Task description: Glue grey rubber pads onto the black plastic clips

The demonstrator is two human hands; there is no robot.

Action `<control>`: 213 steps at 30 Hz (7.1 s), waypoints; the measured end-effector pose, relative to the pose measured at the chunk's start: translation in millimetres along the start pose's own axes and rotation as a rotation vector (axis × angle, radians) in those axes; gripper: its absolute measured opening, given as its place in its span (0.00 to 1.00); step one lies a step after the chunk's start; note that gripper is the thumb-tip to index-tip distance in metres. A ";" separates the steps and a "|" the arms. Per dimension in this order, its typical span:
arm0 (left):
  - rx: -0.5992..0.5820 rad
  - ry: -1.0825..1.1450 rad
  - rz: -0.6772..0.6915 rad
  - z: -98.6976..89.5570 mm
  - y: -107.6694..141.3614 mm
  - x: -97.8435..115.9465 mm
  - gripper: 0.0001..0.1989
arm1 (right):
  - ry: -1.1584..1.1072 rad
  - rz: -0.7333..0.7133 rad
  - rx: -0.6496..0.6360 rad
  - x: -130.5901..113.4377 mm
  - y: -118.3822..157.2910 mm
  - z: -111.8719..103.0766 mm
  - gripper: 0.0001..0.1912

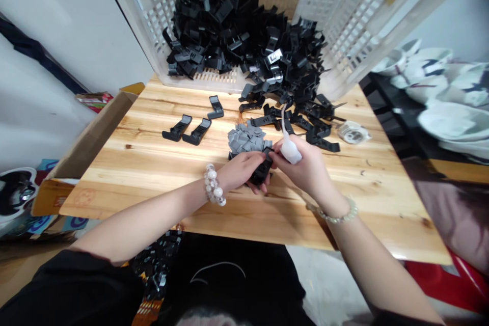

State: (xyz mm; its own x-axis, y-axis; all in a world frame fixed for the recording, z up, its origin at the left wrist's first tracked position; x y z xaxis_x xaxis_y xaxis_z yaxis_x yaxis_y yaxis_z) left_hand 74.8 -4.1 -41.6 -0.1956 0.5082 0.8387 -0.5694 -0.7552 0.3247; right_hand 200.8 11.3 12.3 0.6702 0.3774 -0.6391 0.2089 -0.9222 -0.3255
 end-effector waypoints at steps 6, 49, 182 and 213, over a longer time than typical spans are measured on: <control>0.009 -0.031 -0.003 -2.0 -0.1 -0.7 0.15 | -0.036 -0.034 0.003 -1.5 0.9 0.1 0.05; 0.052 0.102 -0.007 3.7 4.1 2.1 0.13 | -0.483 0.352 -0.151 11.8 -3.3 10.7 0.14; -0.213 0.290 -0.097 2.3 7.8 22.0 0.27 | -0.993 0.507 0.081 39.2 -7.0 11.6 0.11; 0.087 -0.365 0.118 -12.5 5.8 29.7 0.08 | -0.712 0.287 -0.114 18.2 -4.4 15.4 0.13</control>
State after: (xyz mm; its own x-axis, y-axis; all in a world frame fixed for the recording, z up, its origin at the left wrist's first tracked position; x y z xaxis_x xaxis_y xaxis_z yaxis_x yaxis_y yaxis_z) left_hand 55.7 11.8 -20.3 0.0502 0.2466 0.9678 -0.4868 -0.8401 0.2394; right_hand 201.1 23.5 -8.6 0.0980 0.0505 -0.9939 0.1946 -0.9804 -0.0306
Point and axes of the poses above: each hand's wrist, its own y-axis away from the middle knuckle, its own z-axis out of the palm, x = y × z, the point moved 6 cm from there along -y, towards the middle knuckle, and after that the axes turned 11 degrees about y, right-handed, at the moved point
